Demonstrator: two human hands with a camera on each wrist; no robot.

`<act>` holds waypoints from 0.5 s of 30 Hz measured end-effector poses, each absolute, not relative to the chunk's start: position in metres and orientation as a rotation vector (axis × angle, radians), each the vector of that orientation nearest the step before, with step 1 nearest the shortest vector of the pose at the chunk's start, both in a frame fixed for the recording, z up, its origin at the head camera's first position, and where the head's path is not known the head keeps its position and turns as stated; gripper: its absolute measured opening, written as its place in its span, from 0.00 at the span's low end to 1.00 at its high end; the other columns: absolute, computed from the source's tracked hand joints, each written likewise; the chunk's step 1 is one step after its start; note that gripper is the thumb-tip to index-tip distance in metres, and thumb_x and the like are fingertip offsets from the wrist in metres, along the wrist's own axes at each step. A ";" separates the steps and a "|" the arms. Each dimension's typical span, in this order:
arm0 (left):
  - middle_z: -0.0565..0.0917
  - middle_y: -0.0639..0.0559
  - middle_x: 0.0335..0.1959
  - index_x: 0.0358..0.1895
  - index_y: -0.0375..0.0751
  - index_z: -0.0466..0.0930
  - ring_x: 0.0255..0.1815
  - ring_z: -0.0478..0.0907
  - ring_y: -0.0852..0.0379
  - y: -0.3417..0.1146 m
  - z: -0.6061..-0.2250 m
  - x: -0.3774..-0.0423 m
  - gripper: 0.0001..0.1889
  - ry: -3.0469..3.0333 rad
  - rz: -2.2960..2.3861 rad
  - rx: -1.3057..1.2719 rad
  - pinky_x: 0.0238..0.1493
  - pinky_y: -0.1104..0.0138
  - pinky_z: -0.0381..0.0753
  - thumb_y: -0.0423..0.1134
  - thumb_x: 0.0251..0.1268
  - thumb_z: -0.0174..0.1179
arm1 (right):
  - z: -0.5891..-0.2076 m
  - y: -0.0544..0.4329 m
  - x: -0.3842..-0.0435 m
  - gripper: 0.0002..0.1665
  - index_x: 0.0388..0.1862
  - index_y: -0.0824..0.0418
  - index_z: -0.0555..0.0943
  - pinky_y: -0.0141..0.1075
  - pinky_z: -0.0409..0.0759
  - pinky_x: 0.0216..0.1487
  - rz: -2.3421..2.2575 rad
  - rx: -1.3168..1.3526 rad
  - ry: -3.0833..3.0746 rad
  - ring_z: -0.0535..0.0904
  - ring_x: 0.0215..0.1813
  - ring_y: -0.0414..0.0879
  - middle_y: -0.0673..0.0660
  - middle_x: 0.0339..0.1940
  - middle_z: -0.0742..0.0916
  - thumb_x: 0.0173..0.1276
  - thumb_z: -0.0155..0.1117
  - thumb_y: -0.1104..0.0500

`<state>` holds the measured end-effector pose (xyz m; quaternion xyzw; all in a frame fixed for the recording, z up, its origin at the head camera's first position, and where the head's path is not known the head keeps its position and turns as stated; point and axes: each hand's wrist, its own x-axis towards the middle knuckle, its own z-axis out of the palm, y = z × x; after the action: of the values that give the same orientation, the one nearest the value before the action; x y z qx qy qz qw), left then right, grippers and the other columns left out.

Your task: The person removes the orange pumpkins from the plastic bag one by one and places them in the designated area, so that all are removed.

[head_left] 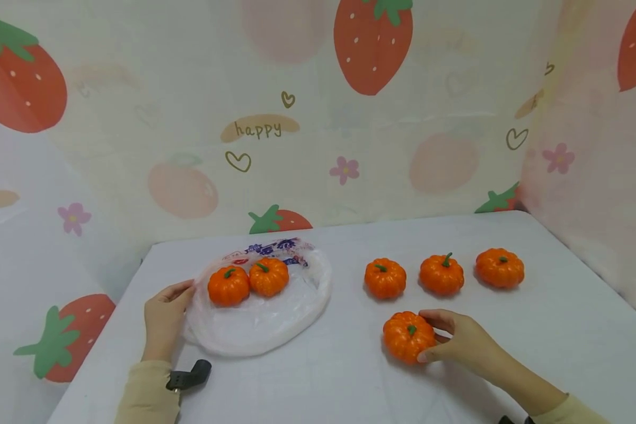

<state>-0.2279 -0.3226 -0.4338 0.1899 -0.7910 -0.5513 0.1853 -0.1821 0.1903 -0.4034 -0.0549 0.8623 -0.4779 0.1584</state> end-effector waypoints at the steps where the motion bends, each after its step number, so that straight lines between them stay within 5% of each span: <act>1: 0.80 0.83 0.26 0.57 0.35 0.82 0.35 0.76 0.80 -0.323 -0.434 -0.228 0.19 -2.234 -1.550 0.542 0.38 0.83 0.74 0.42 0.68 0.63 | -0.404 0.190 -0.182 0.52 0.69 0.72 0.69 0.49 0.75 0.66 -1.368 -0.164 2.463 0.67 0.73 0.66 0.68 0.70 0.75 0.47 0.83 0.58; 15: 0.81 0.83 0.27 0.58 0.36 0.82 0.37 0.76 0.80 -0.324 -0.434 -0.227 0.21 -2.251 -1.566 0.567 0.39 0.84 0.74 0.44 0.68 0.63 | -0.389 0.189 -0.179 0.53 0.72 0.68 0.67 0.51 0.73 0.66 -1.293 -0.276 2.539 0.68 0.72 0.67 0.68 0.72 0.74 0.49 0.82 0.58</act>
<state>-0.2274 -0.3236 -0.4342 0.1994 -0.7922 -0.5511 0.1700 -0.1794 0.1891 -0.3887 -0.0956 0.8783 -0.4474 0.1391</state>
